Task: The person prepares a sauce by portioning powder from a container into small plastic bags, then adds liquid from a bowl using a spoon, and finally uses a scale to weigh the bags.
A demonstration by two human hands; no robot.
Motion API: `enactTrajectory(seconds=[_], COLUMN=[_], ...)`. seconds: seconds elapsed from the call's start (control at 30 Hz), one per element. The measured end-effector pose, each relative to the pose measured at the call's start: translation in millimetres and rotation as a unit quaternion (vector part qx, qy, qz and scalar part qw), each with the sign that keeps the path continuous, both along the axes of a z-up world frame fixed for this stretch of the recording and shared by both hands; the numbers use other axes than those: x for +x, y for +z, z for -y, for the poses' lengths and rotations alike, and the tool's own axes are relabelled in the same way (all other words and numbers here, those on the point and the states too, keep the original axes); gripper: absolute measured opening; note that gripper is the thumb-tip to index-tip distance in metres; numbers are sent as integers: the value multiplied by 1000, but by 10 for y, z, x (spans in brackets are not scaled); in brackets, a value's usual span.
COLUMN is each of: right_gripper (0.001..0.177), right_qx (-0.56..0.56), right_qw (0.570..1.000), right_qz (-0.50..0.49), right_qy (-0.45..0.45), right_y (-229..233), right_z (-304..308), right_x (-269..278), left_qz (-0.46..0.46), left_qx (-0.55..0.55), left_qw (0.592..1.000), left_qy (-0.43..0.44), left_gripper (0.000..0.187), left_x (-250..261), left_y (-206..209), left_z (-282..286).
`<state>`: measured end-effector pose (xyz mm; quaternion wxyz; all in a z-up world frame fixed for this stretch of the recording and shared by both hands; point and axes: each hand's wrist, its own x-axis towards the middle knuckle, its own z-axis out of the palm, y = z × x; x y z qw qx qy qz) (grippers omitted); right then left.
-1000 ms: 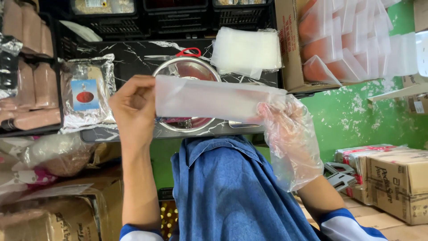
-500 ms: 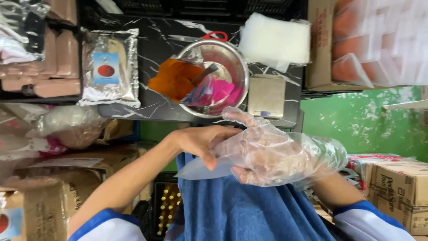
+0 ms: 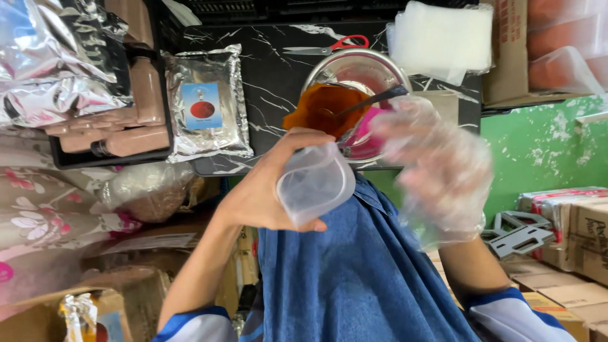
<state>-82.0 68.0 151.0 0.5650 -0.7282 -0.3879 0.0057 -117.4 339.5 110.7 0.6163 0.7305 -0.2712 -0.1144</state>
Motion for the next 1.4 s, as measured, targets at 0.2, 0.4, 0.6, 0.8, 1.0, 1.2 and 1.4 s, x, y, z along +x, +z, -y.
enactTrajectory(seconds=[0.2,0.4,0.6,0.8,1.0,1.2,1.4], right_gripper=[27,34,42,17,22,12,50], right_qx=[158,232,295,44,73,-35,-476], right_qw=[970,892,764,859,950,954,652], right_qz=[-175,-385,-573,-497,-286,192,586], right_qy=[-60,-38,-11,-114,-105,-226,-70], right_y=[-645,-1229,-1811,-1381,-784,119,-139], right_z=[-469,-811,-746,-1017,-1005,-470,25], right_x=[-50,-288,-493,-460,-271,-303,-237], left_qz=[105,100,156,214,270,292,319], left_qx=[-266,-292,-254,-216,-177,146,215], left_qw=[953,945,942,927,903,907,897], left_qy=[99,108,155,219,284,265,220], left_gripper=[105,123,119,115,112,99,72], left_x=[-139,-172,-162,-166,-133,-120,-45], left_y=[73,101,104,99,113,109,135], left_z=[-111,-387,-435,-453,-465,-447,-323])
